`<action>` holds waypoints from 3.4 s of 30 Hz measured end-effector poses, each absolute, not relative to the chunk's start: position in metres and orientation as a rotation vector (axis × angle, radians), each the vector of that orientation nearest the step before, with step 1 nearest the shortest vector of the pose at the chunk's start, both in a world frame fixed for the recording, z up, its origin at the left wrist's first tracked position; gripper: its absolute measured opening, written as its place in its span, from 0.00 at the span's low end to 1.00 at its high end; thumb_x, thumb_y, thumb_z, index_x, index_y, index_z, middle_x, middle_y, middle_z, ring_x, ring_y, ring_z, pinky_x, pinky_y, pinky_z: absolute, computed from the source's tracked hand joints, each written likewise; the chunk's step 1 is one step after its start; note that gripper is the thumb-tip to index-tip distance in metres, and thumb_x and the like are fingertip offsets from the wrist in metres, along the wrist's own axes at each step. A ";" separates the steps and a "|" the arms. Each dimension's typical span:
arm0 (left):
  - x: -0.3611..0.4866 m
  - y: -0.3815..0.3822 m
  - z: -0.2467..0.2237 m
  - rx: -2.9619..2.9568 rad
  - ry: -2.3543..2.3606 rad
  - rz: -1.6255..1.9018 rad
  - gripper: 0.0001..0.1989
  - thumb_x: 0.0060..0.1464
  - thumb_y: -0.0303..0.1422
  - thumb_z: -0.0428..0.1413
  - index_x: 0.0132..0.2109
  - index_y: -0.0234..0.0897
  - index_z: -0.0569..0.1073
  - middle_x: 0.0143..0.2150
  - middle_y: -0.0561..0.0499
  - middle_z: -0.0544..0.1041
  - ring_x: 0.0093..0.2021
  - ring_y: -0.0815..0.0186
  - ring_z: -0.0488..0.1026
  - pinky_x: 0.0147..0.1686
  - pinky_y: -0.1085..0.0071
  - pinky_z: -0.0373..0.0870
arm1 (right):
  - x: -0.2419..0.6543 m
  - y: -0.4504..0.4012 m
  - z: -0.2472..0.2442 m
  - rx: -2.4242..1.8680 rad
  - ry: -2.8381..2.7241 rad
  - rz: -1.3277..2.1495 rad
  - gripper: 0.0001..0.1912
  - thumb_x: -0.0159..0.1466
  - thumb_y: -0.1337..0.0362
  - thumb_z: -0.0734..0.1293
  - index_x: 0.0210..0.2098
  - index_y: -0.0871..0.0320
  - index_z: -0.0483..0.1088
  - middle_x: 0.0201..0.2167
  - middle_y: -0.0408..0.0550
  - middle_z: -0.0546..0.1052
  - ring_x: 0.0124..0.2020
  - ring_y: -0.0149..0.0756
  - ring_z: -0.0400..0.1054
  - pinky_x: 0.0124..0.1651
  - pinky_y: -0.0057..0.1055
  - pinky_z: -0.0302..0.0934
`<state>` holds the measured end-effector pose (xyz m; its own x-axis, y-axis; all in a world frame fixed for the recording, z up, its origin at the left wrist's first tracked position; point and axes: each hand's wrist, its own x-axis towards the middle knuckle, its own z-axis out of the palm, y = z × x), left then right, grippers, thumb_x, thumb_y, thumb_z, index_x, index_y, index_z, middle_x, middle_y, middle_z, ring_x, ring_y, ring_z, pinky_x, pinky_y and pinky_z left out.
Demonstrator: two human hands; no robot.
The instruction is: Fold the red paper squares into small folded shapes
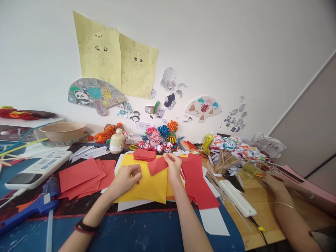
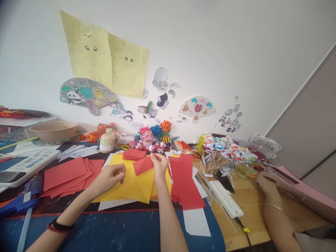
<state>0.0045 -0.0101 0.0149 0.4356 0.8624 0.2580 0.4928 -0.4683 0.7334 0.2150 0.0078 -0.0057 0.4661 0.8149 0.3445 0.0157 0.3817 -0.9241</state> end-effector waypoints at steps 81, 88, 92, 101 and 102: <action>-0.002 -0.008 0.002 2.741 1.415 1.589 0.22 0.55 0.31 0.54 0.57 0.43 0.64 0.62 0.42 0.63 0.60 0.52 0.61 0.57 0.54 0.56 | 0.177 -0.012 -0.009 -0.831 -1.068 1.229 0.21 0.51 0.58 0.74 0.42 0.64 0.75 0.41 0.56 0.78 0.41 0.47 0.72 0.46 0.40 0.64; 0.005 -0.015 0.006 3.226 1.107 1.269 0.21 0.60 0.37 0.48 0.60 0.42 0.63 0.62 0.48 0.65 0.62 0.59 0.60 0.60 0.60 0.52 | 0.178 -0.015 -0.007 -0.878 -1.100 1.256 0.15 0.52 0.57 0.74 0.31 0.64 0.76 0.28 0.50 0.79 0.28 0.37 0.70 0.32 0.30 0.62; 0.005 -0.010 0.005 3.076 1.235 1.228 0.24 0.60 0.40 0.47 0.62 0.39 0.60 0.62 0.45 0.65 0.61 0.57 0.62 0.60 0.57 0.51 | 0.179 -0.016 -0.004 -0.816 -1.130 1.300 0.14 0.52 0.58 0.74 0.33 0.64 0.77 0.30 0.50 0.79 0.30 0.37 0.70 0.35 0.30 0.63; 0.004 -0.011 0.007 2.748 1.266 1.309 0.19 0.59 0.38 0.50 0.57 0.45 0.66 0.60 0.47 0.67 0.60 0.55 0.61 0.56 0.56 0.54 | 0.178 -0.020 -0.002 -0.726 -1.173 1.296 0.17 0.50 0.62 0.75 0.38 0.60 0.75 0.38 0.52 0.79 0.37 0.43 0.72 0.45 0.39 0.64; 0.005 -0.012 0.008 2.708 1.249 1.304 0.18 0.59 0.37 0.50 0.56 0.45 0.67 0.57 0.47 0.70 0.57 0.57 0.64 0.54 0.57 0.55 | 0.178 -0.020 -0.001 -0.725 -1.192 1.282 0.16 0.50 0.62 0.75 0.38 0.60 0.75 0.38 0.51 0.79 0.38 0.43 0.72 0.46 0.39 0.64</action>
